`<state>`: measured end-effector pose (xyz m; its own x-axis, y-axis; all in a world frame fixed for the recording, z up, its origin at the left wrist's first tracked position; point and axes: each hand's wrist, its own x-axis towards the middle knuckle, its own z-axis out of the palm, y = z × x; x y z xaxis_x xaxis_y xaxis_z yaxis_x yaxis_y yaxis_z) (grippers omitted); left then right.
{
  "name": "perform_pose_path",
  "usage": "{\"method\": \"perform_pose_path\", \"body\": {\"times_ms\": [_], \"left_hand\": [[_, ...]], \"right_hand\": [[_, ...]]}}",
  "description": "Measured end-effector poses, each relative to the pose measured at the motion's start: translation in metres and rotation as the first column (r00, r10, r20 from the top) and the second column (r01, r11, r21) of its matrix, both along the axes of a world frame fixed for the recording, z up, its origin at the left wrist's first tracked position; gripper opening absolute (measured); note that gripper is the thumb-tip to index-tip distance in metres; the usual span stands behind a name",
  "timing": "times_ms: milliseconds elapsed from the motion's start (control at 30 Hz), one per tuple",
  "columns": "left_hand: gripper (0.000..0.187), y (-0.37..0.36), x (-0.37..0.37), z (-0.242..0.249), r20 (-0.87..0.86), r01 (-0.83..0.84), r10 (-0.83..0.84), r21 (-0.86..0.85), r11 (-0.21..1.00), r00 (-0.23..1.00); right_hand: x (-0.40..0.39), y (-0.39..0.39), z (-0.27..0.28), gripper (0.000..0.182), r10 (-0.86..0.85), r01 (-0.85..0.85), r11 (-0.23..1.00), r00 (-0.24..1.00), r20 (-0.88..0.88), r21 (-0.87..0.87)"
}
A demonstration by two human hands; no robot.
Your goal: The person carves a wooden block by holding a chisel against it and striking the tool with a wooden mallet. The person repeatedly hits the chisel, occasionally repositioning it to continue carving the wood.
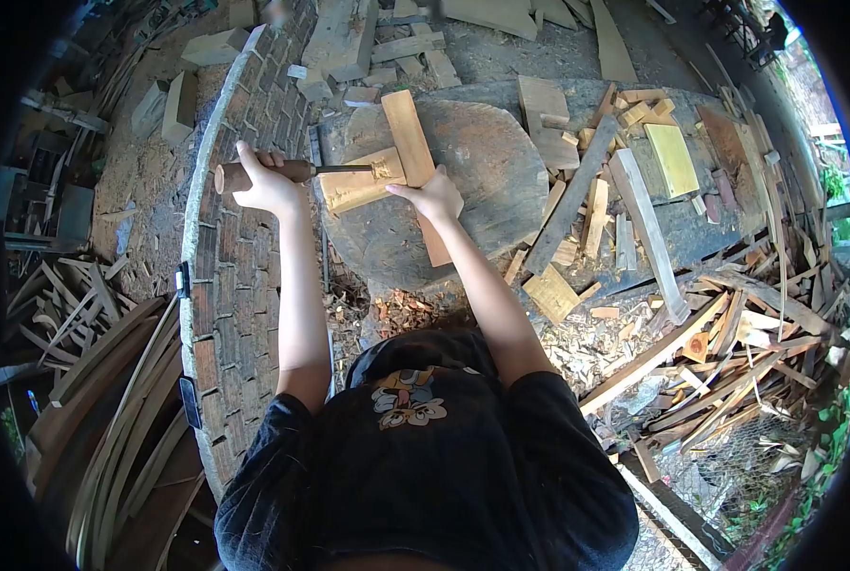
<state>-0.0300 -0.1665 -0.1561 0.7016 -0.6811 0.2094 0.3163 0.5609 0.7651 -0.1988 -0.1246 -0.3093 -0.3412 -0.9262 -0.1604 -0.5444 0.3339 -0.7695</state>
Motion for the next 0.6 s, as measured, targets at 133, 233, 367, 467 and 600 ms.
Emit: {"method": "perform_pose_path", "body": {"times_ms": [133,233,367,467,600], "left_hand": [[0.019,0.005,-0.004,-0.001,0.138,0.059,-0.052,-0.049,0.997,0.989],[0.019,0.007,-0.009,-0.001,0.209,0.078,-0.067,-0.044,0.996,0.976],[0.019,0.007,-0.011,-0.002,0.228,0.08,-0.069,-0.04,0.996,0.971],[0.019,0.008,-0.012,0.0,0.225,0.073,-0.065,-0.029,0.997,0.972],[0.02,0.009,-0.013,0.001,0.24,0.084,-0.076,-0.024,0.996,0.968]], "right_hand": [[0.002,0.001,0.002,0.085,-0.024,0.024,1.0,1.0,0.006,-0.003],[0.001,0.001,0.001,0.089,-0.022,0.022,0.999,1.0,-0.004,0.038],[0.003,0.002,0.002,0.087,-0.022,0.022,1.0,0.999,-0.033,0.005],[0.004,0.004,0.011,0.086,-0.029,0.03,0.999,0.999,-0.04,0.023],[0.004,0.007,0.019,0.085,-0.04,0.041,0.999,0.999,-0.013,0.023]]}}
